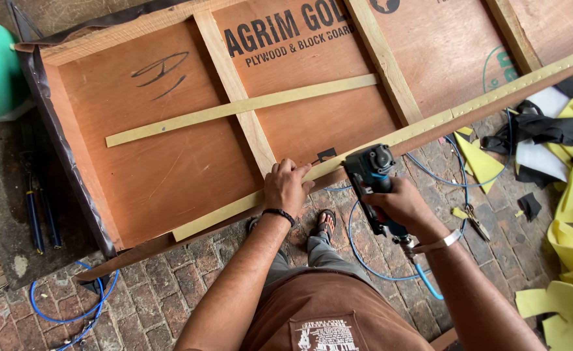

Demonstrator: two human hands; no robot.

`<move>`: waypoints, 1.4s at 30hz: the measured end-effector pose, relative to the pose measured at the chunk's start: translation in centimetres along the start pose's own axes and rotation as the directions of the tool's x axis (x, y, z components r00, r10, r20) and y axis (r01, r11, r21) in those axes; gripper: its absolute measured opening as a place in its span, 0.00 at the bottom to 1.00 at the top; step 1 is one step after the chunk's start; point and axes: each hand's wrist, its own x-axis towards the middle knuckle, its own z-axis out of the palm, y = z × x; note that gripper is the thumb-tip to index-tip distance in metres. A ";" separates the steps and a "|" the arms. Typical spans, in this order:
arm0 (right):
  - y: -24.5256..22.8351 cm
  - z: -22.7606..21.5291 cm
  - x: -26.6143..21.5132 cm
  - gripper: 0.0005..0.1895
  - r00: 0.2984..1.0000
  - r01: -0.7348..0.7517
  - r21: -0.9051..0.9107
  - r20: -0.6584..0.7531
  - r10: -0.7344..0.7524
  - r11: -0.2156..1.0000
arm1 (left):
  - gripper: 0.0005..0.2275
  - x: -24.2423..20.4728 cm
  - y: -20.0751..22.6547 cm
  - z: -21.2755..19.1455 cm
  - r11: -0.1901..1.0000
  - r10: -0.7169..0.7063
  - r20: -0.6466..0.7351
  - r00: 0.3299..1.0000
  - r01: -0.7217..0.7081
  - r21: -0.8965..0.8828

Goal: The person uses a pneumatic nail gun to attach thin wooden strips to the underside of a plywood board. Then the person lays a large piece of brown fabric over the board and staples it down along the edges.

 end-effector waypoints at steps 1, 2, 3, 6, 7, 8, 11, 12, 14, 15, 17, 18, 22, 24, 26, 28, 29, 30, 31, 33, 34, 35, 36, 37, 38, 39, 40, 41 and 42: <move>-0.2 0.3 -0.3 0.09 1.000 -0.024 -0.005 -0.015 0.024 1.000 | 0.20 -0.1 0.1 -0.1 1.000 -0.008 0.018 1.000 0.009 -0.003; -0.6 0.6 -0.3 0.08 0.999 -0.039 -0.010 -0.029 0.038 0.999 | 0.20 0.2 0.1 -0.2 1.000 0.015 -0.002 1.000 -0.015 -0.005; -1.0 1.0 -0.3 0.07 0.998 -0.054 -0.014 -0.043 0.053 0.998 | 0.20 0.4 0.0 -0.5 0.999 0.038 -0.023 0.999 -0.038 -0.007; -1.1 1.8 -0.8 0.05 0.997 -0.035 0.036 -0.063 0.037 0.999 | 0.19 -0.2 -0.5 -0.6 0.996 0.085 -0.022 0.996 -0.085 0.002; -0.8 2.1 -1.2 0.05 0.998 -0.038 0.065 -0.052 0.041 0.997 | 0.19 -0.8 -0.7 -0.7 0.995 0.098 -0.010 0.995 -0.098 0.006; -0.5 2.2 -1.2 0.07 0.998 -0.033 0.090 -0.046 0.037 0.995 | 0.19 -1.0 -1.0 -0.7 0.991 0.135 -0.056 0.989 -0.135 0.007; 0.2 2.9 -1.0 0.11 0.997 -0.005 0.160 -0.072 0.017 0.987 | 0.18 -1.9 -3.5 -2.1 0.979 0.203 -0.156 0.967 -0.201 0.030; 0.8 3.2 -1.3 0.11 0.996 0.000 0.182 -0.088 0.016 0.983 | 0.17 -2.6 -4.4 -2.5 0.981 0.196 -0.155 0.968 -0.193 0.035; 2.1 3.7 -1.8 0.08 0.990 0.001 0.321 -0.132 0.043 0.947 | 0.17 -3.4 -5.7 -3.2 0.986 0.165 -0.136 0.977 -0.160 0.051; 2.6 3.7 -2.0 0.07 0.986 0.007 0.388 -0.154 0.058 0.922 | 0.17 -3.6 -6.3 -3.6 0.989 0.140 -0.118 0.983 -0.133 0.063; 3.4 3.7 -2.2 0.08 0.976 0.018 0.437 -0.204 0.080 0.899 | 0.17 -3.9 -7.0 -4.0 0.991 0.116 -0.105 0.988 -0.109 0.072; 3.8 3.4 -2.4 0.09 0.969 0.022 0.460 -0.229 0.095 0.888 | 0.17 -3.9 -7.1 -4.1 0.991 0.120 -0.110 0.987 -0.113 0.066; 3.8 2.5 -2.5 0.09 0.976 0.053 0.492 -0.208 0.059 0.869 | 0.16 -3.6 -7.0 -3.9 0.992 0.120 -0.111 0.987 -0.116 0.045; 3.3 2.4 -2.3 0.09 0.978 0.026 0.454 -0.198 0.072 0.891 | 0.16 -3.6 -7.1 -3.6 0.993 0.117 -0.110 0.987 -0.116 0.018; 2.7 2.5 -2.0 0.08 0.975 0.014 0.391 -0.209 0.073 0.920 | 0.16 -3.5 -7.1 -3.4 0.995 0.100 -0.108 0.989 -0.102 -0.011; 2.1 2.7 -1.6 0.08 0.971 0.031 0.365 -0.232 0.059 0.930 | 0.16 -3.7 -7.4 -3.2 0.997 0.066 -0.104 0.992 -0.070 -0.042; 1.8 2.7 -1.4 0.08 0.967 0.054 0.372 -0.251 0.044 0.927 | 0.16 -3.8 -7.5 -3.2 0.995 0.077 -0.118 0.990 -0.083 -0.048; 1.5 2.7 -1.0 0.08 0.963 0.080 0.378 -0.269 0.027 0.922 | 0.16 -3.8 -7.7 -3.2 0.994 0.087 -0.134 0.987 -0.095 -0.053; 1.2 2.7 -0.8 0.07 0.969 0.049 0.337 -0.245 0.038 0.940 | 0.16 -3.8 -7.8 -3.3 0.993 0.098 -0.149 0.984 -0.107 -0.057; 1.0 2.5 -0.2 0.05 0.977 -0.009 0.252 -0.202 0.061 0.968 | 0.16 -3.6 -7.9 -3.3 0.993 0.096 -0.159 0.983 -0.106 -0.054; 1.2 2.3 -0.3 0.06 0.979 0.001 0.235 -0.197 0.047 0.972 | 0.16 -3.8 -7.6 -3.1 0.993 0.096 -0.157 0.983 -0.106 -0.058; 1.4 2.1 -0.5 0.07 0.981 0.011 0.218 -0.193 0.032 0.976 | 0.16 -4.0 -7.4 -2.9 0.992 0.089 -0.155 0.984 -0.101 -0.072; 1.5 2.1 -0.5 0.08 0.983 0.029 0.203 -0.185 0.010 0.979 | 0.16 -4.1 -7.4 -2.9 0.992 0.081 -0.159 0.984 -0.095 -0.079; 1.6 2.1 -0.4 0.08 0.978 0.040 0.215 -0.209 0.006 0.976 | 0.15 -4.2 -7.4 -2.9 0.992 0.074 -0.163 0.984 -0.089 -0.086; 1.5 2.2 -0.2 0.08 0.972 0.055 0.231 -0.237 0.001 0.971 | 0.15 -3.9 -7.6 -3.2 0.993 0.073 -0.164 0.984 -0.088 -0.084; 1.4 2.3 0.0 0.07 0.965 0.071 0.247 -0.264 -0.003 0.967 | 0.15 -3.7 -7.8 -3.4 0.993 0.072 -0.165 0.984 -0.087 -0.082; 1.3 2.1 0.4 0.07 0.970 0.044 0.229 -0.241 0.013 0.973 | 0.15 -3.4 -7.7 -3.4 0.993 0.069 -0.171 0.983 -0.084 -0.084; 1.2 1.9 0.7 0.06 0.975 0.018 0.210 -0.218 0.029 0.978 | 0.15 -3.2 -7.7 -3.4 0.993 0.070 -0.187 0.980 -0.087 -0.081; 1.6 1.9 0.3 0.05 0.979 -0.027 0.195 -0.193 0.065 0.980 | 0.15 -3.6 -7.6 -3.3 0.993 0.073 -0.185 0.980 -0.089 -0.081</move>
